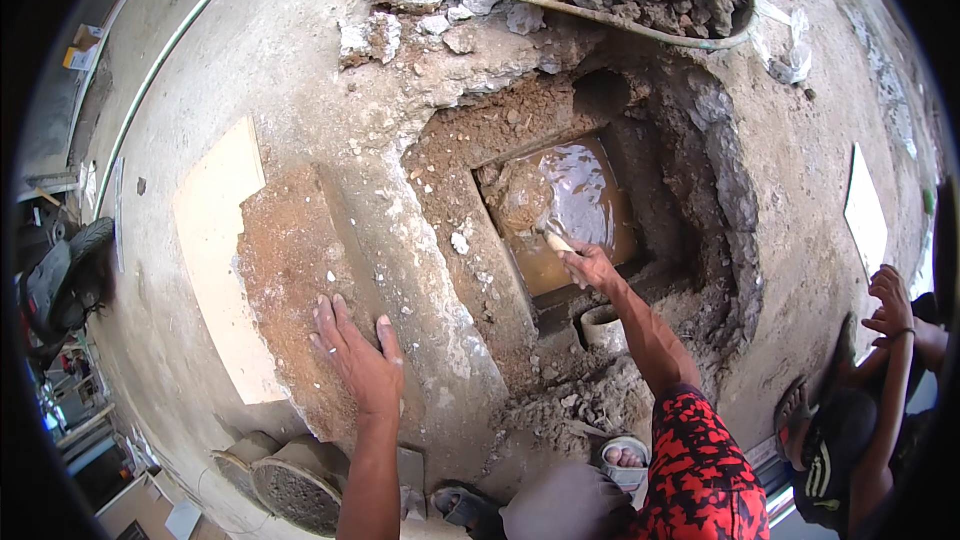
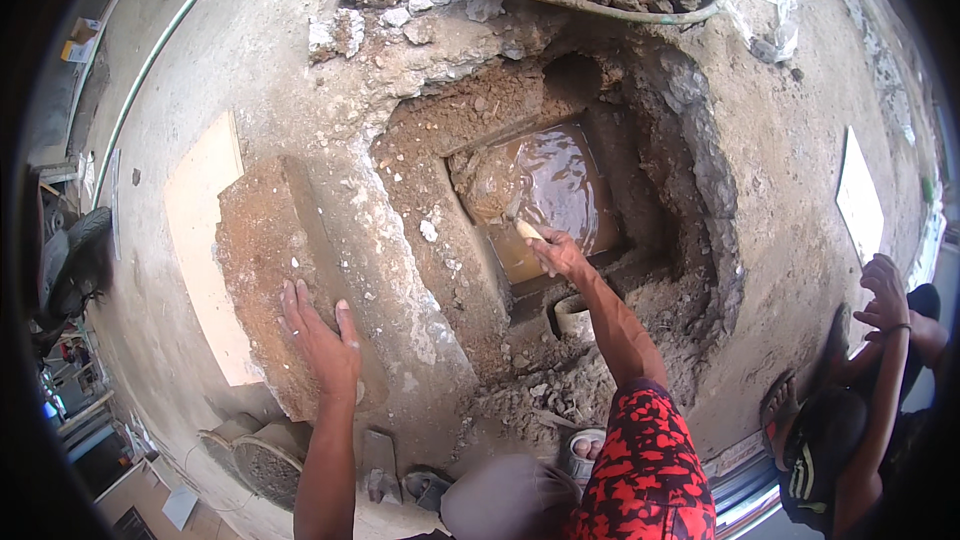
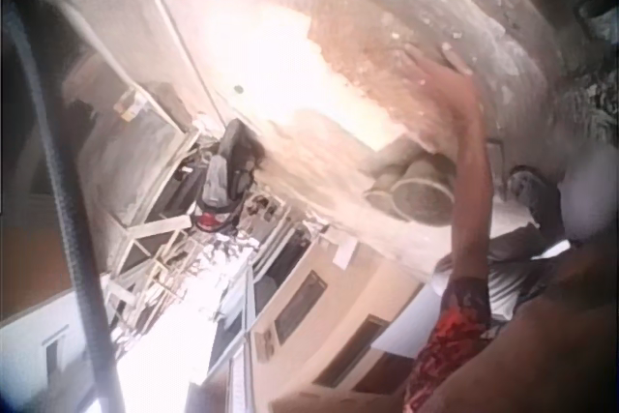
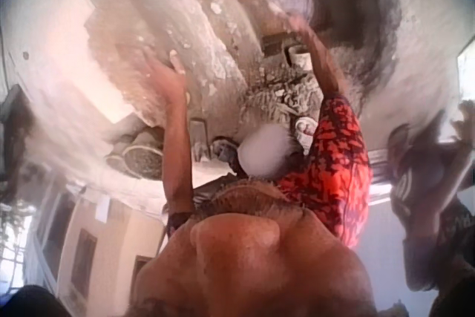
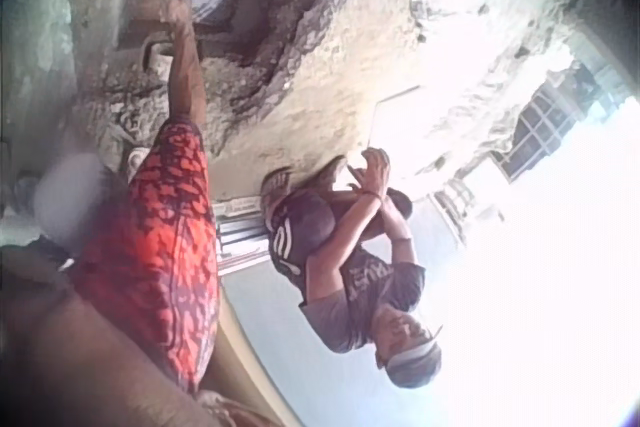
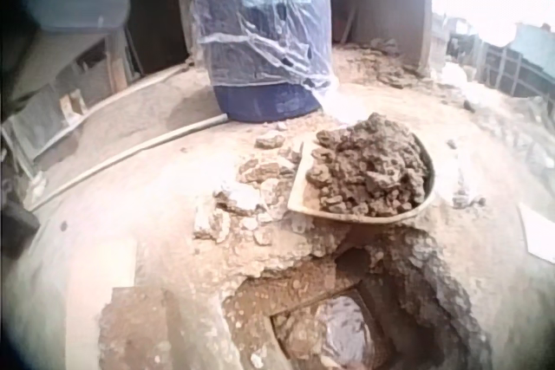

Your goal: The person uses a trowel to apply mortar around a pipe inside a hole in the ground, smoothing the material along the edges of the opening.

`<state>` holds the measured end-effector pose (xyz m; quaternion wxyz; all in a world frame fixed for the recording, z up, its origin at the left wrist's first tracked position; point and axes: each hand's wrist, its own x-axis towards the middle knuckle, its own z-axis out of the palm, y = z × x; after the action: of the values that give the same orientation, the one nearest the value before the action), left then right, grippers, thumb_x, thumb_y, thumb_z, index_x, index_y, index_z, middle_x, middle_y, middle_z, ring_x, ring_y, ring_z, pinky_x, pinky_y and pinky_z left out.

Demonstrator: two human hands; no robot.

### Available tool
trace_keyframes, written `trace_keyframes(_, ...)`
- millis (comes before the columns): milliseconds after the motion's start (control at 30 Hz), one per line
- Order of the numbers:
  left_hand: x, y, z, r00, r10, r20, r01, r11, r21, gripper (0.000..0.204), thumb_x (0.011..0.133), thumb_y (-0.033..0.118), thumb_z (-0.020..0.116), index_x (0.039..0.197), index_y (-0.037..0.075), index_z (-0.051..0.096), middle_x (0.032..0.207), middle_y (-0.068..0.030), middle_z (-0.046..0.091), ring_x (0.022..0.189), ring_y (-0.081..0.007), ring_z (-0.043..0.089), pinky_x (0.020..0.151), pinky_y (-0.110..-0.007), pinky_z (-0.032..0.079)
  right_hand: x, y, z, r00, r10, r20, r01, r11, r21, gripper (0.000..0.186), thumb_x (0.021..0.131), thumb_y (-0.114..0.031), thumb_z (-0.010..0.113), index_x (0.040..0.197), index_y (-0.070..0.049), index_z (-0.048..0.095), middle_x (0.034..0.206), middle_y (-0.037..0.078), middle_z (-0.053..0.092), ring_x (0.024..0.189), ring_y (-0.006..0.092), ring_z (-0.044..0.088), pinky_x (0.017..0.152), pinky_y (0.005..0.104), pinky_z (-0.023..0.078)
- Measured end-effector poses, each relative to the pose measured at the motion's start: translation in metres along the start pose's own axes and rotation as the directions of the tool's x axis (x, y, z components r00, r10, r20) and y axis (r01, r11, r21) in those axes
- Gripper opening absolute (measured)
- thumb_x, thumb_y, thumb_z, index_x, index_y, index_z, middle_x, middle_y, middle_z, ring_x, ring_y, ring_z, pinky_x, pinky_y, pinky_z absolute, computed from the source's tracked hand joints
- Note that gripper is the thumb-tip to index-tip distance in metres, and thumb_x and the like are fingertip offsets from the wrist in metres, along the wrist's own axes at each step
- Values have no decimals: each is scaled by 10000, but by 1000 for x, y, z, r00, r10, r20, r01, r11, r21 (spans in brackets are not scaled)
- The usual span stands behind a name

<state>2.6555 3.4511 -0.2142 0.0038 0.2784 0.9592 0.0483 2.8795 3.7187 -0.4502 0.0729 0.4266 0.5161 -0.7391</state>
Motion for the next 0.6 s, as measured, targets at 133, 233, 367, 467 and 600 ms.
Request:
trace_keyframes(133, 1, 3, -8, 1000, -11, 10, 12, 1000, -26, 625, 879, 240, 559, 1389, -34, 322, 1460, -224, 280, 1377, -382, 230, 1123, -551, 127, -37, -18, 4, 1000, 11, -27, -10, 999, 35, 406, 913, -282, 587, 1267, -88, 563, 635, -28, 510, 481, 75, 489, 409, 233, 397)
trace_keyframes(233, -2, -3, -5, 1000, 0, -23, -1, 999, -49, 632, 872, 229, 560, 1392, -38, 318, 1461, -224, 278, 1383, -380, 218, 1126, -553, 119, -69, -36, 10, 999, -42, -23, 42, 999, 18, 376, 906, -287, 578, 1217, -74, 580, 679, -18, 548, 508, 70, 488, 429, 231, 386)
trace_keyframes(367, -1, 0, -8, 1000, -9, -12, 9, 999, -35, 638, 866, 216, 562, 1394, -42, 315, 1461, -222, 281, 1388, -375, 214, 1127, -551, 124, -104, -49, 12, 997, -46, -61, 49, 997, 52, 355, 909, -260, 569, 1205, -64, 585, 684, -20, 550, 512, 65, 484, 457, 226, 382)
trace_keyframes(467, -2, 2, -7, 1000, -2, -16, 1, 1000, -20, 638, 862, 214, 566, 1391, -41, 316, 1465, -218, 278, 1391, -373, 215, 1128, -552, 129, -126, -55, 15, 994, -71, -85, 72, 997, 9, 339, 915, -256, 565, 1192, -62, 597, 684, -16, 548, 512, 64, 479, 456, 230, 387)
trace_keyframes(600, -5, 0, -5, 999, 9, -43, -9, 1000, -17, 636, 861, 223, 568, 1388, -31, 320, 1476, -209, 270, 1392, -368, 221, 1128, -554, 135, -148, -63, 23, 983, -148, -110, 142, 988, -63, 334, 918, -268, 559, 1137, -20, 606, 674, -17, 539, 533, 69, 480, 477, 247, 392)
